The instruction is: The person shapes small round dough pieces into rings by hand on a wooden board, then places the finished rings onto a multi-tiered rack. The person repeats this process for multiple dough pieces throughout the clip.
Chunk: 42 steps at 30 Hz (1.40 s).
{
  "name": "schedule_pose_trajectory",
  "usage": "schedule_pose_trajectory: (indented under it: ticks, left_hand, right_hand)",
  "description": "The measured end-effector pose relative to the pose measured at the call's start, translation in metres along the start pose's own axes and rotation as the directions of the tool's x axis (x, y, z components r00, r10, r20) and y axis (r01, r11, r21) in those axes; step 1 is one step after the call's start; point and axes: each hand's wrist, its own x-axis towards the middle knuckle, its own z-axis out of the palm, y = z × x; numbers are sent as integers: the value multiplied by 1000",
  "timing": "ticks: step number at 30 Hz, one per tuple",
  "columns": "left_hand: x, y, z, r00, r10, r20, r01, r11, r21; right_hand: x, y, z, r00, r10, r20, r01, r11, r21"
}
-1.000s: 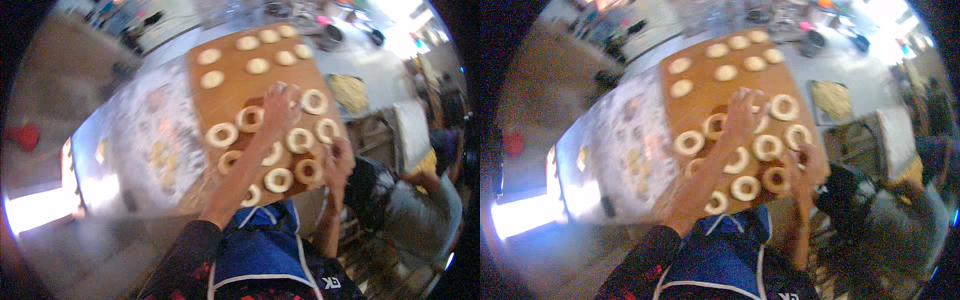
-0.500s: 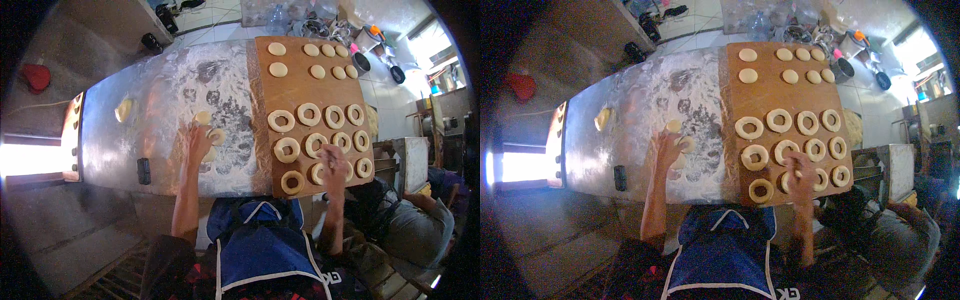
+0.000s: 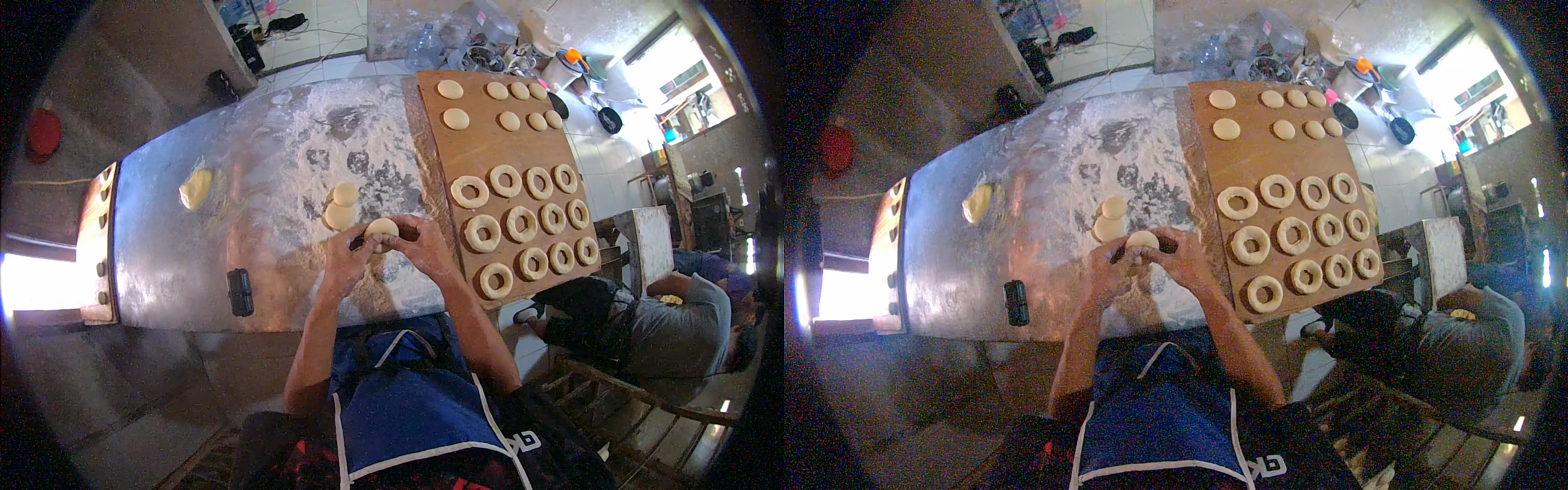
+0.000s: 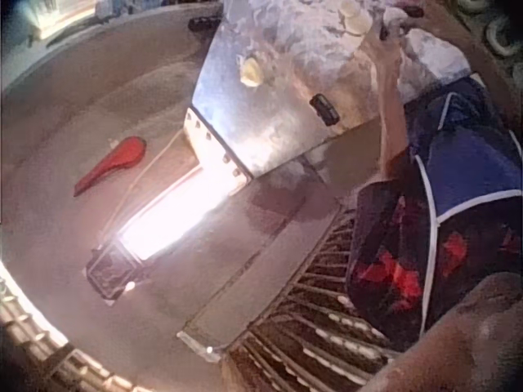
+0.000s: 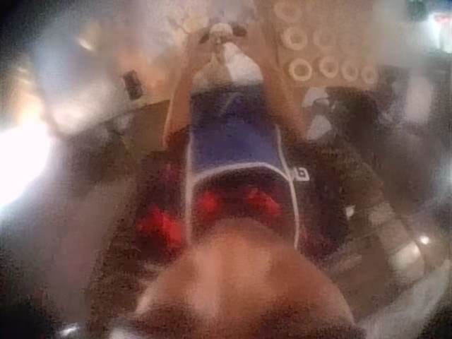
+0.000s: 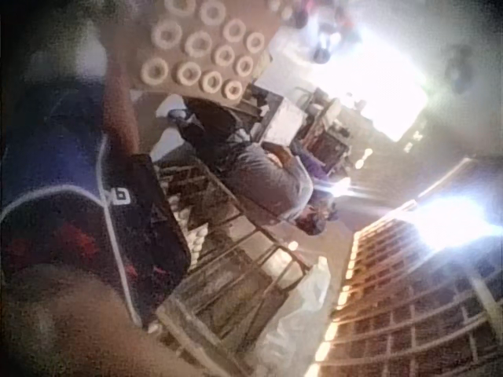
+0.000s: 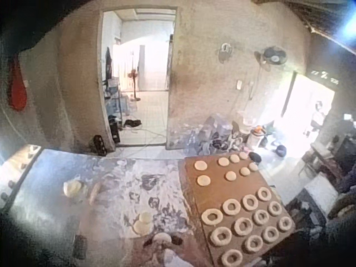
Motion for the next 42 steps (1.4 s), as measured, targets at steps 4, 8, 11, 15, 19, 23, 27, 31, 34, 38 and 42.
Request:
schedule_pose_trajectory:
  ticks: [4,8,11,15,19,23,27,31,34,38,42]
  left_hand:
    - [-12,-5,-5,991,134,-11,-133,988,83]
    - [-13,-21,4,959,246,-143,-269,946,-179]
    - [-16,-26,14,996,72,-49,-83,616,-784]
    - [-15,-20,19,983,177,44,-76,619,-781]
    - [2,-8,29,1000,11,11,-1,747,-665]
    - [30,-2,57,975,167,-148,-223,732,-644]
    - [35,-1,90,937,231,-263,-288,935,-206]
    - [43,-6,115,972,-123,-198,-31,774,-633]
    - [58,-14,131,922,173,-347,-288,905,-314]
    - [79,-16,156,949,9,-316,-212,761,-613]
    - [82,-10,163,966,54,-254,-129,949,-289]
  right_hand:
    - [-4,-12,20,998,-5,-61,8,999,51]
    - [-15,-32,37,996,-26,-86,29,999,31]
    - [-21,-39,33,995,-36,89,35,999,14]
    - [-17,-28,16,997,17,78,-41,950,310]
    - [-7,-9,11,924,275,-264,-289,957,-13]
    - [-13,-10,0,877,293,-382,-165,928,334]
    - [-18,-29,-17,926,50,-375,-102,987,-121]
    - [-19,-37,-34,884,249,-397,-207,967,145]
    - [-21,-29,-50,932,100,-348,-107,994,1]
    - [-23,-15,-78,949,-2,-316,-92,955,-282]
    - [-15,-19,-102,977,-150,-154,96,945,-312]
